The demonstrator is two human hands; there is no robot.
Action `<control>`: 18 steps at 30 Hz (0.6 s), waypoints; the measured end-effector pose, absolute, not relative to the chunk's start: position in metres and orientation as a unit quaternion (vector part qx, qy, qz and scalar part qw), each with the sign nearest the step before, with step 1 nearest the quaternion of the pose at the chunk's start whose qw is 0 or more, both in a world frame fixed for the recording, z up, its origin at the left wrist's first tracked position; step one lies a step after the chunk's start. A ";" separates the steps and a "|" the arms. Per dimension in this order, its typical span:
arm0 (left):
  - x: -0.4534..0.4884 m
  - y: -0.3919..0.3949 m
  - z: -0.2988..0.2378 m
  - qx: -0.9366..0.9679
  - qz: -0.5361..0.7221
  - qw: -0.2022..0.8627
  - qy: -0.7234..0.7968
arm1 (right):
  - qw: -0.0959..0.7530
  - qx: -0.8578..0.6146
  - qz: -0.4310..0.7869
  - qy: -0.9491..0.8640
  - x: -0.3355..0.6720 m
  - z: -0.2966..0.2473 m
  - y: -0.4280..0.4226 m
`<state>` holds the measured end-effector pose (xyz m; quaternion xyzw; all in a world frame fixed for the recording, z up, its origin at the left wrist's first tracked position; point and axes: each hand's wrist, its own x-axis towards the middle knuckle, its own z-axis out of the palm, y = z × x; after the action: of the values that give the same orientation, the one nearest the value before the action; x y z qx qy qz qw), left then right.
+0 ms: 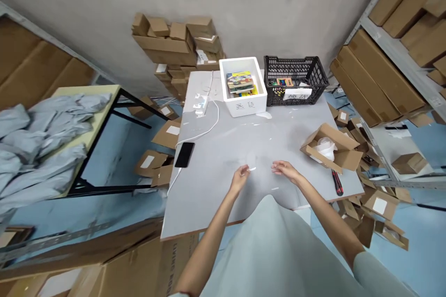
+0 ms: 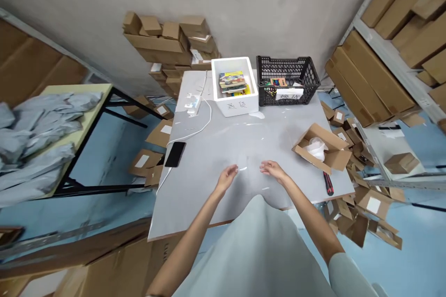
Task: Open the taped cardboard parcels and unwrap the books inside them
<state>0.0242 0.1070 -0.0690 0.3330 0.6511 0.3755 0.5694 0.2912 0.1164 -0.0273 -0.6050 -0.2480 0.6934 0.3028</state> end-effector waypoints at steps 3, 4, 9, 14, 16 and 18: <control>0.045 0.062 -0.082 0.345 0.317 0.613 0.636 | 0.301 -0.627 0.692 -0.193 0.323 -0.044 0.061; 0.052 0.052 -0.084 0.352 0.300 0.626 0.628 | 0.313 -0.633 0.686 -0.175 0.335 -0.047 0.045; 0.096 0.045 -0.086 0.391 0.242 0.663 0.591 | 0.426 -0.644 0.626 -0.109 0.406 -0.051 -0.008; 0.165 0.098 -0.074 0.446 0.233 0.660 0.558 | 0.538 -0.714 0.444 -0.053 0.488 -0.048 -0.024; 0.202 0.129 -0.068 0.462 0.244 0.644 0.559 | 0.570 -0.725 0.383 -0.049 0.517 -0.046 -0.019; 0.241 0.161 -0.064 0.469 0.256 0.624 0.570 | 0.590 -0.720 0.362 -0.049 0.542 -0.045 -0.006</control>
<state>0.2409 0.1613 -0.0637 0.4688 0.5703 0.2561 0.6240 0.5417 -0.0062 -0.0448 -0.7199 -0.0494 0.3618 0.5903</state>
